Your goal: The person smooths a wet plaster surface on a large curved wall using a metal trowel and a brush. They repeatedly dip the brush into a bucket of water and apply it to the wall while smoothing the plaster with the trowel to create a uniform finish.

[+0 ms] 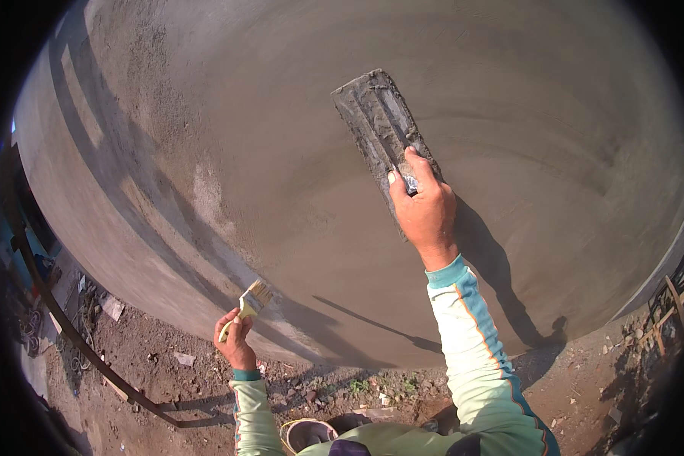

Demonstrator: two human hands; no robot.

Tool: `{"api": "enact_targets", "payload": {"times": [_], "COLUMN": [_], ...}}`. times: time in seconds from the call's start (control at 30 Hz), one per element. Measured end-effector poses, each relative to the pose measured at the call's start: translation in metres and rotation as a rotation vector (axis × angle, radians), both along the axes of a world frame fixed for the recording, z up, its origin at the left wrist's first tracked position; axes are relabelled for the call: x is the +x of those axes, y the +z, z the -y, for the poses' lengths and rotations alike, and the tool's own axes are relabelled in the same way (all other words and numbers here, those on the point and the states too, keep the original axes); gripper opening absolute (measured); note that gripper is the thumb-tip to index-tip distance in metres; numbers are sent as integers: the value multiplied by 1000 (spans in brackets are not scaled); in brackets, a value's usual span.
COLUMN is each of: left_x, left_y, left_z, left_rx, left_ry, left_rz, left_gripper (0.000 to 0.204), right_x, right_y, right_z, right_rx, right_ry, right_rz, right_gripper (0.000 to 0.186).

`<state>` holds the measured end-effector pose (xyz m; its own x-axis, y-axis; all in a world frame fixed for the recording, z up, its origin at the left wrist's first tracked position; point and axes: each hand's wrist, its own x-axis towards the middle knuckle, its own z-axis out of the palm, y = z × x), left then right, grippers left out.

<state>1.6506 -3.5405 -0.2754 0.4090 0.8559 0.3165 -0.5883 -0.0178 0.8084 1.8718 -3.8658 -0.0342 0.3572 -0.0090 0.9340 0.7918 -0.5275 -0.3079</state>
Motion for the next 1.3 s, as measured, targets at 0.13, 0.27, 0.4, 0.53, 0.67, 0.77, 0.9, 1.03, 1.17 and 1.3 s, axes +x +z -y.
{"api": "enact_targets", "payload": {"times": [0.13, 0.27, 0.4, 0.53, 0.67, 0.77, 0.9, 1.03, 1.17, 1.3], "left_x": [-53, -98, -159, -235, -289, -303, -255, -179, -134, -117], "left_y": [-64, -87, -103, -135, -169, -186, -194, -181, -153, -129], "left_z": [24, 41, 38, 32, 35, 49, 67, 94, 132, 154], "left_rx": [-179, -223, -249, -253, -421, -379, -382, -444, -447, -363], "left_ry": [-77, -123, -4, 185, 295, 195, 147, 53, -95, -147], "left_rz": [-99, -200, -222, -227, -337, -419, -393, -353, -320, -244], "left_gripper": [21, 17, 18, 21, 18, 21, 15, 18, 16, 18], "right_x": [-17, -33, -46, -72, -82, -56, 8, 41, 58, 56], "right_y": [-22, -92, -181, -213, -159, -97, -42, -22, -6, -5], "right_z": [-104, -217, -290, -273, -148, -10, 196, 372, 407, 300], "right_rx": [-252, -673, -1000, -1341, -753, -453, 206, 944, 1110, 688], "right_ry": [13, -13, 36, 124, 311, 204, 16, 120, 201, 249], "right_rz": [-40, -15, 113, -99, -20, 4, 16, -223, -349, -270], "right_gripper": [45, 44, 45, 45, 42, 47, 43, 44, 41, 48]}}
